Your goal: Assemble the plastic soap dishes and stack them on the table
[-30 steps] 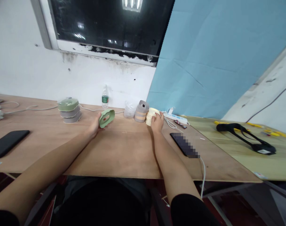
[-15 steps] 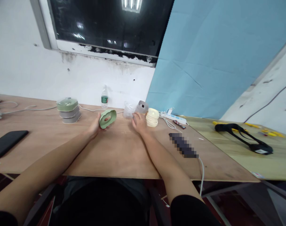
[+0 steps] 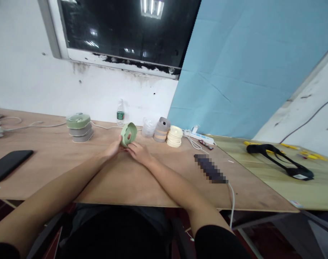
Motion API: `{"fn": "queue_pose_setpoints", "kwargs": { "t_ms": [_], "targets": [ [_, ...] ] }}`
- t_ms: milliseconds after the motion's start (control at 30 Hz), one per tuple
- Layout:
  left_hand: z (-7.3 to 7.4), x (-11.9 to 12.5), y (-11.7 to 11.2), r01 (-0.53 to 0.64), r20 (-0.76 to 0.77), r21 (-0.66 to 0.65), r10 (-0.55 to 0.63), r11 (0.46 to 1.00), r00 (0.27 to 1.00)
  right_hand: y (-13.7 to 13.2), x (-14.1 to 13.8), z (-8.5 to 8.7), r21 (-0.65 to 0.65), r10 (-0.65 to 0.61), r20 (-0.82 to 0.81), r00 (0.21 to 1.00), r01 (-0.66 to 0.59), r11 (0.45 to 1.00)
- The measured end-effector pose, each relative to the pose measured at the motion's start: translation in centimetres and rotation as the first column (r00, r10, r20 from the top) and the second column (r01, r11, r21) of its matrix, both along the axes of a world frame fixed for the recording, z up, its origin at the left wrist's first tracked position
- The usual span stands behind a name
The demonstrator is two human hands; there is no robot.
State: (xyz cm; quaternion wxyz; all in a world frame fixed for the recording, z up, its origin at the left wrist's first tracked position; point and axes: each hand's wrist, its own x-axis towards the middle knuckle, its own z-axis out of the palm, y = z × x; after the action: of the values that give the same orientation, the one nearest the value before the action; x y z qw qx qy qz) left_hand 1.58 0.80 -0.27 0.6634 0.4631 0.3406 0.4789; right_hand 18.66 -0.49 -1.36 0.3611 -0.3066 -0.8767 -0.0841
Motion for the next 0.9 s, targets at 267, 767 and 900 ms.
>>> {"fn": "queue_pose_setpoints", "kwargs": {
  "t_ms": [267,767,900],
  "targets": [
    [-1.0,-0.7,0.1,-0.074,-0.322,0.313,0.179,0.947,0.930,4.0,6.0,4.1,0.112,-0.186,-0.273,0.944,0.223,0.968],
    [-0.6,-1.3,-1.6,0.442,-0.774,0.586,0.309,0.679,0.553,9.8,15.6,7.6,-0.081,-0.744,0.034,0.668,0.744,0.664],
    [-0.6,-1.5,-1.4,0.444,-0.759,0.628,0.375,0.639,0.533,9.0,14.9,7.0,-0.045,-0.764,-0.046,0.644,0.762,0.646]
  ]
}}
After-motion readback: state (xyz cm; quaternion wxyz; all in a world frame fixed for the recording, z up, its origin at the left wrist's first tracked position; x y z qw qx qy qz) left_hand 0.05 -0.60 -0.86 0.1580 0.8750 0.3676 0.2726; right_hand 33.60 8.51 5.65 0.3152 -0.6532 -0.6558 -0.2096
